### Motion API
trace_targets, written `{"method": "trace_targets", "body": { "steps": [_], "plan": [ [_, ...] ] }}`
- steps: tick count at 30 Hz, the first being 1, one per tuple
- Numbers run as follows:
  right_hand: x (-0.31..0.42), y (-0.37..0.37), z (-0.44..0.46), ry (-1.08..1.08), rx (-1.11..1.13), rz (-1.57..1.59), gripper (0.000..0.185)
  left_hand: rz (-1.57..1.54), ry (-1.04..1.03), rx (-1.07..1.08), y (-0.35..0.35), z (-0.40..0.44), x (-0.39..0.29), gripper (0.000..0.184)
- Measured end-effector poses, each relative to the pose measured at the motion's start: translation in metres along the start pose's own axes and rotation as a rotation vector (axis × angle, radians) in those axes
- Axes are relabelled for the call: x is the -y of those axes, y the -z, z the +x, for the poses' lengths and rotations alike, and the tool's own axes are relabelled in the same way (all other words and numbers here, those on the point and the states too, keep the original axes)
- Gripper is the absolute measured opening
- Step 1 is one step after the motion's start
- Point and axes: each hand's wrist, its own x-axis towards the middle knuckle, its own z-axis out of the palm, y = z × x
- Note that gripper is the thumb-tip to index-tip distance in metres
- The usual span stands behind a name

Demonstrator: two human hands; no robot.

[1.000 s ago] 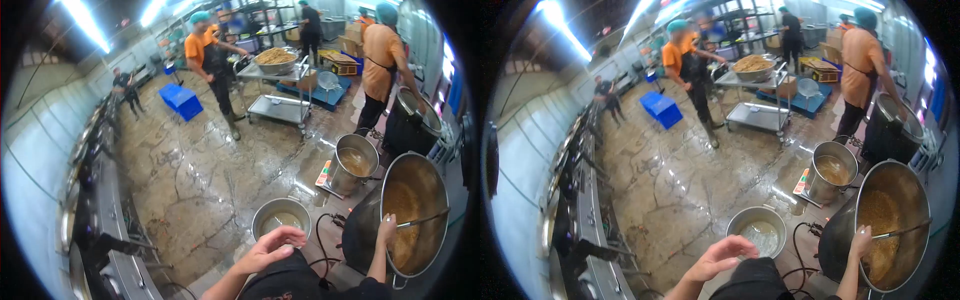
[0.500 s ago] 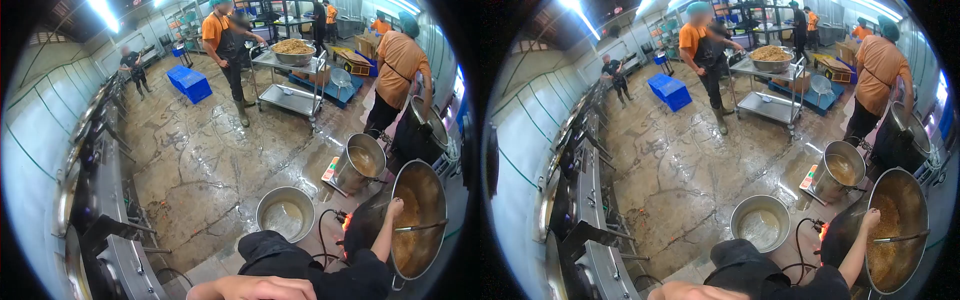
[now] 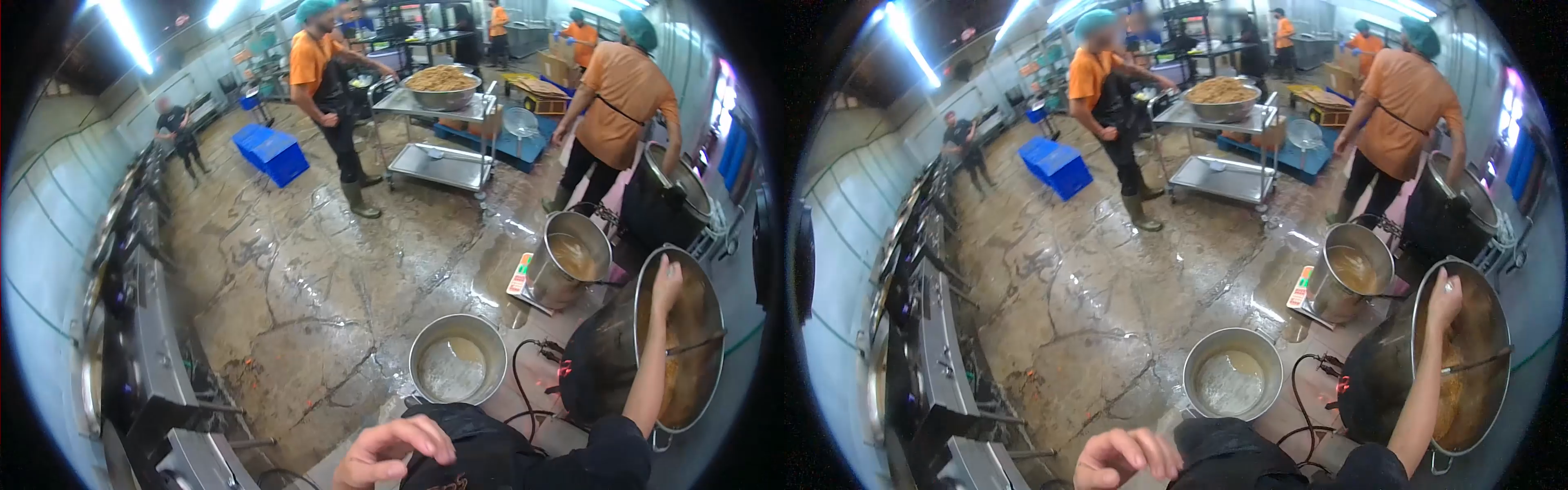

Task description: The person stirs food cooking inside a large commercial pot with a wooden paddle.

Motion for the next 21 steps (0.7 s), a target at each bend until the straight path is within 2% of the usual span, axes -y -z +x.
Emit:
{"method": "trace_targets", "body": {
  "steps": [2,4,5,6,8,12,14,15,18,19,20,21],
  "plan": [
    [0.072,0.012,-0.019,0.059,-0.064,0.052,0.036,-0.008,0.031,-0.022,0.012,0.006,0.003,0.030],
    [0.109,0.008,-0.044,0.191,-0.006,0.119,0.033,0.108,0.147,0.045,0.020,0.025,-0.003,0.031],
    [0.122,0.003,-0.057,0.233,0.010,0.126,0.032,0.051,0.260,0.082,0.011,0.040,-0.015,0.027],
    [0.132,-0.004,-0.070,0.280,0.032,0.139,0.032,0.012,0.085,0.224,0.008,0.061,-0.012,0.033],
    [0.144,-0.018,-0.093,0.321,0.113,0.081,0.029,-0.077,-0.018,0.387,0.015,0.081,-0.023,0.032],
    [0.170,-0.074,-0.136,0.439,0.206,0.054,0.032,-0.216,-0.147,0.416,0.051,0.087,-0.055,0.029],
    [0.191,-0.112,-0.157,0.327,0.365,0.180,0.032,-0.273,-0.221,0.393,0.067,0.087,-0.073,0.028],
    [0.204,-0.131,-0.170,0.344,0.390,0.201,0.032,-0.293,-0.255,0.383,0.073,0.086,-0.079,0.028],
    [0.258,-0.181,-0.218,0.123,0.512,0.688,0.032,-0.336,-0.321,0.358,0.087,0.078,-0.096,0.027],
    [0.274,-0.196,-0.239,0.010,0.528,0.743,0.032,-0.350,-0.344,0.345,0.089,0.075,-0.101,0.027],
    [0.304,-0.204,-0.258,0.050,0.464,0.704,0.031,-0.419,-0.291,0.288,0.090,0.072,-0.108,0.026],
    [0.322,-0.195,-0.272,-0.292,0.864,0.805,0.030,-0.428,-0.341,0.316,0.096,0.071,-0.109,0.027]
  ]
}}
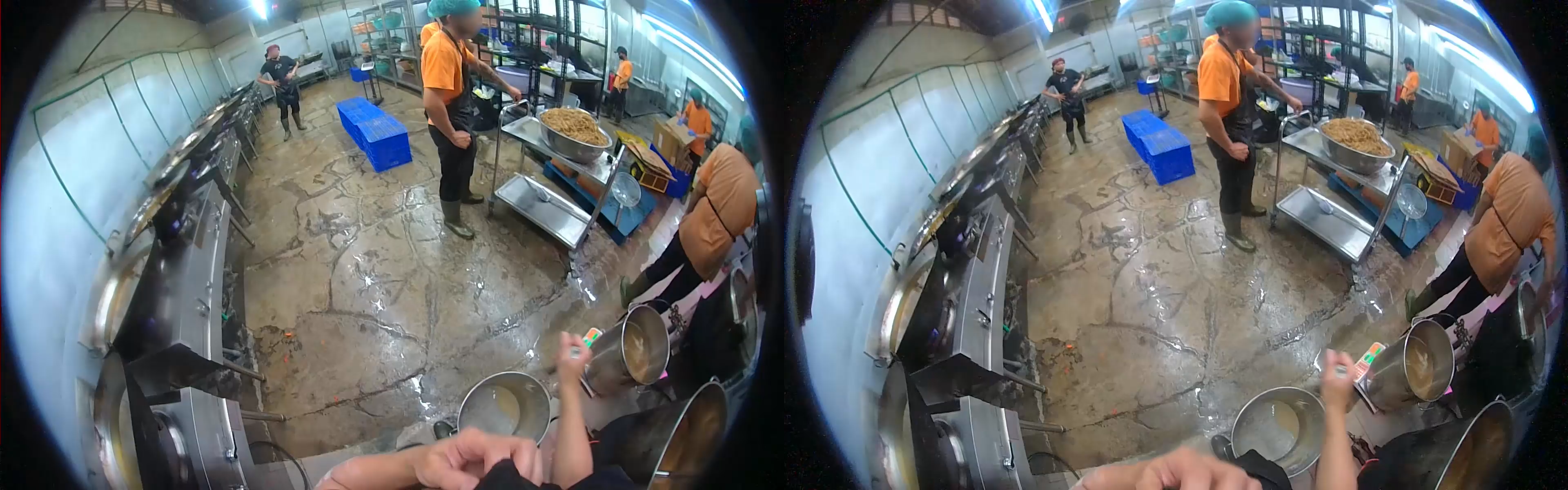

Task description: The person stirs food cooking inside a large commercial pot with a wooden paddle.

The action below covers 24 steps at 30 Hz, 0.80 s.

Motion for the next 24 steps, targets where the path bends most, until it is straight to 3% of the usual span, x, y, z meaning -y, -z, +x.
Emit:
{"method": "trace_targets", "body": {
  "steps": [2,4,5,6,7,9,11,15,17,19,20,21,23,24],
  "plan": [
    [-0.024,-0.050,-0.011,0.172,0.040,-0.078,0.032,0.040,0.027,0.019,0.016,-0.012,-0.017,0.024],
    [0.017,-0.077,-0.045,0.282,0.260,-0.117,0.033,0.098,0.155,0.058,0.012,-0.010,-0.037,0.029],
    [0.018,-0.085,-0.058,0.267,0.244,-0.124,0.033,0.078,0.166,0.053,0.010,-0.003,-0.038,0.029],
    [0.019,-0.090,-0.066,0.258,0.277,-0.107,0.033,0.078,0.027,0.165,0.012,0.005,-0.033,0.028],
    [0.020,-0.093,-0.072,0.250,0.313,-0.088,0.033,0.110,0.163,0.164,0.007,0.003,-0.051,0.033],
    [0.014,-0.092,-0.080,0.272,0.241,-0.131,0.033,0.027,0.377,0.107,0.002,-0.005,-0.072,0.049],
    [-0.010,-0.084,-0.081,0.305,0.038,-0.175,0.033,0.055,0.526,-0.045,0.021,-0.027,-0.083,0.045],
    [-0.033,-0.044,-0.109,0.186,-0.113,-0.347,0.031,0.235,0.711,-0.190,0.055,-0.049,-0.117,0.045],
    [-0.049,-0.026,-0.141,0.081,-0.196,-0.446,0.031,0.530,0.595,-0.083,0.053,-0.040,-0.154,0.038],
    [-0.086,-0.007,-0.173,0.013,-0.269,-0.507,0.031,0.910,0.327,0.107,0.028,-0.005,-0.207,0.040],
    [-0.105,0.000,-0.189,-0.050,-0.306,-0.570,0.031,1.071,0.073,0.234,0.013,0.011,-0.234,0.036],
    [-0.119,0.003,-0.207,-0.076,-0.345,-0.571,0.031,1.036,0.098,0.252,-0.017,0.014,-0.265,0.036],
    [-0.137,0.010,-0.236,-0.198,-0.341,-0.616,0.030,1.236,-0.914,0.357,-0.091,0.031,-0.310,0.038],
    [-0.140,0.008,-0.250,-0.202,-0.380,-0.667,0.030,1.271,-0.953,0.554,-0.127,0.057,-0.301,0.032]
  ]
}}
